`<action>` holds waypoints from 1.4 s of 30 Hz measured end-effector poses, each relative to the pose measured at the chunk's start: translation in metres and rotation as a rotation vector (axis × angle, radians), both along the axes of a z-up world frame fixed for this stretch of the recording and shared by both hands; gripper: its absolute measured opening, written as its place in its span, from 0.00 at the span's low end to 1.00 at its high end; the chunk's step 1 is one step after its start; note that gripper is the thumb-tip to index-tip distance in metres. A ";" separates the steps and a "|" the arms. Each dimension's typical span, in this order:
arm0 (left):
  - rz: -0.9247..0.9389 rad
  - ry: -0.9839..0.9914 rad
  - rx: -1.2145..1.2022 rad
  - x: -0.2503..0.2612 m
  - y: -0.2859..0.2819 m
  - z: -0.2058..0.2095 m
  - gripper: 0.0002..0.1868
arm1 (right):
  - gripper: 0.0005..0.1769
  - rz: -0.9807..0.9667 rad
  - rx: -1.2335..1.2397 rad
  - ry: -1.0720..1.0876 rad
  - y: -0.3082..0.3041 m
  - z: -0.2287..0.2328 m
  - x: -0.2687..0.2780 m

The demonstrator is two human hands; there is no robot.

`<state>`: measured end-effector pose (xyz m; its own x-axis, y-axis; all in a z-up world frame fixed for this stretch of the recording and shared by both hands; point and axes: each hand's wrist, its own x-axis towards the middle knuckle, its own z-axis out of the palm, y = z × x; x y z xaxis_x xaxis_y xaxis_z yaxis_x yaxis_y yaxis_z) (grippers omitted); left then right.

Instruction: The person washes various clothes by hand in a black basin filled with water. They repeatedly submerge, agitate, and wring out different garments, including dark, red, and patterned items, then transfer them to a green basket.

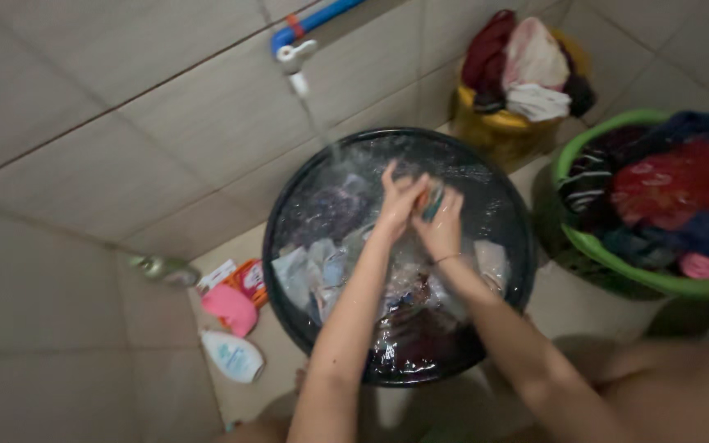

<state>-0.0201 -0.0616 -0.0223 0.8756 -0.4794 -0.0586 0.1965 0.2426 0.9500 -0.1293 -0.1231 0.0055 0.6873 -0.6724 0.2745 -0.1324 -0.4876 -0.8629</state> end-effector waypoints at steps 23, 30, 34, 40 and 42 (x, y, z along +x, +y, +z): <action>-0.026 -0.716 0.928 0.069 -0.055 -0.013 0.42 | 0.47 -0.191 -0.380 0.505 -0.221 0.012 0.091; -0.297 -0.291 1.493 0.000 0.092 -0.113 0.58 | 0.47 0.342 -0.411 0.697 -0.059 -0.128 0.072; -0.340 -0.407 1.542 -0.044 0.118 -0.184 0.37 | 0.49 0.451 -0.349 0.710 0.004 -0.140 0.091; -0.506 -0.319 1.451 -0.065 0.121 -0.217 0.33 | 0.40 0.633 -0.491 0.305 0.060 -0.143 0.185; -0.539 -0.295 1.423 -0.068 0.119 -0.213 0.31 | 0.46 0.751 -0.575 0.331 0.068 -0.147 0.194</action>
<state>-0.0880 0.0579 -0.2352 0.6856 -0.4312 -0.5865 -0.2691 -0.8987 0.3462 0.0645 -0.0554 -0.1415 0.9800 0.1423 0.1392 0.1903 -0.8749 -0.4454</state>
